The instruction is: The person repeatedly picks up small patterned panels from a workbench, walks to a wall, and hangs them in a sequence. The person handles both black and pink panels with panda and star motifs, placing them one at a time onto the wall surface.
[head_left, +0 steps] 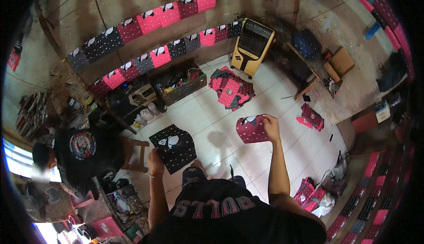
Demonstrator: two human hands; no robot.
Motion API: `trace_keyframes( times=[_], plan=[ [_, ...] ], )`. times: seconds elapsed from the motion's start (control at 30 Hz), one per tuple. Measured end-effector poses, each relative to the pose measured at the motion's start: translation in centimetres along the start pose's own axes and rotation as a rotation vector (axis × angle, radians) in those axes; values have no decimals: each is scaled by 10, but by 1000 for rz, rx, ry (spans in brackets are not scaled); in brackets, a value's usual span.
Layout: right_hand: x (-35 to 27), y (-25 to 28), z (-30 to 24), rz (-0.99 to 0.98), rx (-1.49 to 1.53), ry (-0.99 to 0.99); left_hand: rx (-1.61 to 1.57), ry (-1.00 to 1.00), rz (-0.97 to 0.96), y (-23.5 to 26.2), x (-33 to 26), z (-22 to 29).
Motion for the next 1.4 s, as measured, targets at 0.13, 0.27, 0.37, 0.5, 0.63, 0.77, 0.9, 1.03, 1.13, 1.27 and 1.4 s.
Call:
trace_keyframes(
  times=[0.13, 0.27, 0.37, 0.5, 0.63, 0.77, 0.9, 1.03, 1.13, 1.27, 1.4],
  plan=[
    [90, 48, 6, 123, 0, 26, -635, 332, -71, -70, 95, 0],
    [184, 80, -7, 68, -37, -59, -781, 377, -33, -112, 195, 27],
    [267, 100, -50, -2, -223, 4, -869, 358, -94, -130, 261, 44],
    [385, 106, -127, -134, -361, 151, -879, 332, 18, -155, 332, 47],
    [530, 112, -235, -210, -96, 412, -1057, 421, 119, -187, 381, 41],
    [661, 128, -330, -421, 378, 593, -1095, 478, 315, -205, 397, 68],
    [794, 114, -350, -322, 605, 486, -1138, 580, 567, -229, 400, 103],
    [891, 70, -310, -385, 630, 449, -1105, 637, 630, -249, 385, 121],
    [956, 39, -275, -398, 616, 376, -1023, 699, 673, -260, 375, 126],
    [1009, 26, -245, -379, 411, 313, -900, 734, 665, -274, 364, 145],
    [1024, 14, -243, -457, 537, 317, -952, 794, 725, -290, 355, 162]
  ],
)
Point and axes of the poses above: each hand's wrist, its own x-axis towards the middle knuckle, its own y-axis out of the back of the hand, z = x × y, the point moved 7 cm from there along x, towards the middle knuckle, and after that the axes turned 9 degrees about -z, right-handed, at the moved point
